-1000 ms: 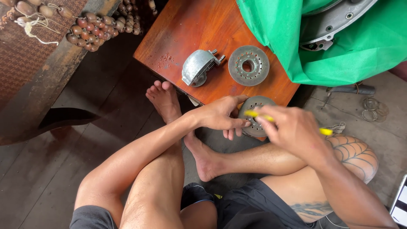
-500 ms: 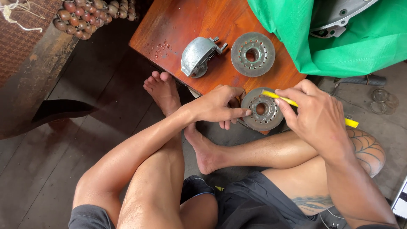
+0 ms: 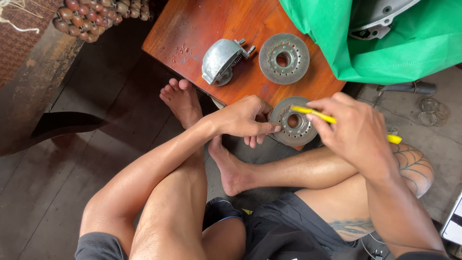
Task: A person sits on the floor and uses a small tool to mark or clean motorcycle clutch plates before inspecting a larger mechanical assembly.
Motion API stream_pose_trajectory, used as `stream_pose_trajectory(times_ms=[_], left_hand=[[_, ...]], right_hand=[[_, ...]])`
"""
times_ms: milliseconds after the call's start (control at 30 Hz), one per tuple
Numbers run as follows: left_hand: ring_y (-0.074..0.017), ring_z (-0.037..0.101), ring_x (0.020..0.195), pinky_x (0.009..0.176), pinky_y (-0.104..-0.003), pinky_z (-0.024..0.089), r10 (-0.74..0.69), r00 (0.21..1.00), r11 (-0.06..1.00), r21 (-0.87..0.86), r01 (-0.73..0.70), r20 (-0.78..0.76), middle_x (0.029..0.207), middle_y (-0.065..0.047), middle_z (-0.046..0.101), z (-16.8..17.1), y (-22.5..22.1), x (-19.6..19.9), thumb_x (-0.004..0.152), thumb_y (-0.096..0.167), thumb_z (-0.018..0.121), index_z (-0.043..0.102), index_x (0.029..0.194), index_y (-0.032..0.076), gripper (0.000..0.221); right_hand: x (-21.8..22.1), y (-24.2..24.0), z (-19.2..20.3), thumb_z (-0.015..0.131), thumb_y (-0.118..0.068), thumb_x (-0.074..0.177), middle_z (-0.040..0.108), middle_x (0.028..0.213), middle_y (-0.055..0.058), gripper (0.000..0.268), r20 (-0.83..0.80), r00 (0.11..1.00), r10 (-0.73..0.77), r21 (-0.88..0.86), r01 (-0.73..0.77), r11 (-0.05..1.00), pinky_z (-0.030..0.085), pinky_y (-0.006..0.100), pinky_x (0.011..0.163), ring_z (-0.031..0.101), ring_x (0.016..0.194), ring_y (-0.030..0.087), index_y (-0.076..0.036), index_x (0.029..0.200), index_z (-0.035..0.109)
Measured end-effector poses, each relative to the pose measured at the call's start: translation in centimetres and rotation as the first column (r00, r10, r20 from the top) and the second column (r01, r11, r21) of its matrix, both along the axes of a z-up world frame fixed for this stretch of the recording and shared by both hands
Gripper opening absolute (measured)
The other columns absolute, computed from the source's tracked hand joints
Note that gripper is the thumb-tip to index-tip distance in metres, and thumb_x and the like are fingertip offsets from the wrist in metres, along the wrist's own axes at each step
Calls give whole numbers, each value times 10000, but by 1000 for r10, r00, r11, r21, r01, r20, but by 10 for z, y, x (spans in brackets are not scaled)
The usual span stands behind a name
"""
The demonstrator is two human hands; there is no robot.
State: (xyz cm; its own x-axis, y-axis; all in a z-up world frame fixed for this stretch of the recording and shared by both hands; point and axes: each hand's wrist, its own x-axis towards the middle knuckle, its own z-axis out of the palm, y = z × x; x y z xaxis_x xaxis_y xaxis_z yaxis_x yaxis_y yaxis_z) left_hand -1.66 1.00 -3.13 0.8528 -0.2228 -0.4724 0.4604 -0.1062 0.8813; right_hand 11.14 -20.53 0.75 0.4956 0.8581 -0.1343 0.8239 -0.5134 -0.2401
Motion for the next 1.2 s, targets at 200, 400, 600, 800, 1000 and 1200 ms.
stream_pose_trajectory(times_ms=[200,400,600,800,1000,1200], left_hand=[[-220,731,518,472,-299,626,-31,999,999,-34,31,-16,658,-139,736,1,3,0,960,258,662,615,793,4,307],[-261,739,542,491,-329,642,-64,996,992,-115,56,-67,696,-199,745,-3,2,1,965,280,634,617,828,-39,347],[-249,736,537,494,-317,641,-79,995,989,-127,70,-67,680,-185,741,-2,1,0,959,286,640,656,864,-35,335],[-286,743,549,495,-340,646,-111,987,985,-146,94,-116,700,-234,744,-7,-3,-1,967,276,625,661,858,-68,363],[-282,747,547,481,-322,632,-106,989,989,-113,93,-107,715,-236,749,-3,-2,-2,967,307,619,647,912,-56,368],[-279,737,528,435,-327,598,23,997,998,-55,-27,-71,713,-203,725,0,2,-4,963,284,651,530,950,-6,315]], right_hand=[[-1,1,-5,696,-301,954,725,971,-24,165,-108,993,54,70,-46,996,486,462,576,708,740,270,-234,1093,753],[-2,2,-3,745,-330,931,711,886,-22,171,-23,990,137,85,-134,987,473,464,523,691,684,283,-263,1081,791],[4,-1,-3,722,-259,946,747,952,-4,173,-127,984,126,103,-113,988,494,467,612,694,753,313,-192,1095,777],[4,1,-4,746,-286,934,768,977,16,188,-116,983,145,145,-128,981,482,441,591,701,712,270,-181,1084,791],[4,1,-1,733,-268,943,766,951,2,181,-175,972,158,150,-132,980,472,404,592,694,715,243,-171,1085,791],[-1,3,4,756,-222,921,785,982,29,254,-212,967,144,187,-105,977,494,367,659,702,686,216,-138,1160,771]])
